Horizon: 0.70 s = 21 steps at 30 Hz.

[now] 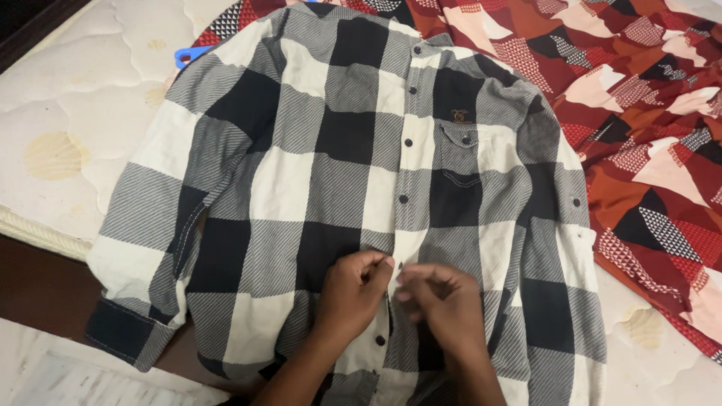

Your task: The person buttons a black-and-white checkered shirt laid on a bed, starting from the middle and working downward, then upward to the collar. They then place a blue hanger into the shirt and adjust the collar.

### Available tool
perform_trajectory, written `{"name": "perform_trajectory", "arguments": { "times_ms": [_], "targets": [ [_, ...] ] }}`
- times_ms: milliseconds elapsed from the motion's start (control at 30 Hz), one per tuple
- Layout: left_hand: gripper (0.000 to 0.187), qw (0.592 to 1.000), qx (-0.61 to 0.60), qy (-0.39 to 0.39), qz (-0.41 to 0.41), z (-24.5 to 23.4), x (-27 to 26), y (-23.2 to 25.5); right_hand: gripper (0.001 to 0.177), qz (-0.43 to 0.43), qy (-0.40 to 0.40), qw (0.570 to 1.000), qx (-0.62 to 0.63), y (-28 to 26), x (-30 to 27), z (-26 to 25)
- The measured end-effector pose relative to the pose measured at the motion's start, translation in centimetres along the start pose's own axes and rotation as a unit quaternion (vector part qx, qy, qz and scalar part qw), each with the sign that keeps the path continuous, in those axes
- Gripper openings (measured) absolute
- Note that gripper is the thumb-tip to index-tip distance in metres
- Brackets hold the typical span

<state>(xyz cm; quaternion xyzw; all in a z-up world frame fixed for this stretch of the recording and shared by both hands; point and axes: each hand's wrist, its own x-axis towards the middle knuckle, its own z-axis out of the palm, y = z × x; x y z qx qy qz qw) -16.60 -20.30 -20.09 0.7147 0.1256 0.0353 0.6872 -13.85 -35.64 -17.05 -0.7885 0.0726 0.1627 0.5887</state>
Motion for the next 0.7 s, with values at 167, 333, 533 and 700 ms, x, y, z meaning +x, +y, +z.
{"name": "perform_trajectory", "arguments": {
  "times_ms": [167, 333, 533, 700],
  "targets": [
    [0.025, 0.999, -0.016, -0.01, 0.03, -0.1, 0.0, 0.0, 0.014, 0.008, 0.045, 0.999, 0.025, -0.1, -0.2, 1.0],
    [0.024, 1.0, 0.02, -0.001, 0.001, 0.0, -0.1, 0.4, 0.015, -0.041, 0.063, 0.996, 0.041, 0.4, -0.2, 1.6],
    [0.021, 0.995, 0.079, 0.057, 0.012, 0.4, -0.4, 0.9, 0.013, -0.049, 0.066, 0.996, 0.034, 1.2, 0.2, 1.8],
    [0.02, 0.991, 0.083, 0.073, 0.07, 0.7, -0.4, 0.3, 0.011, -0.07, 0.051, 0.994, 0.067, 1.9, 0.7, 1.7]
  ]
}}
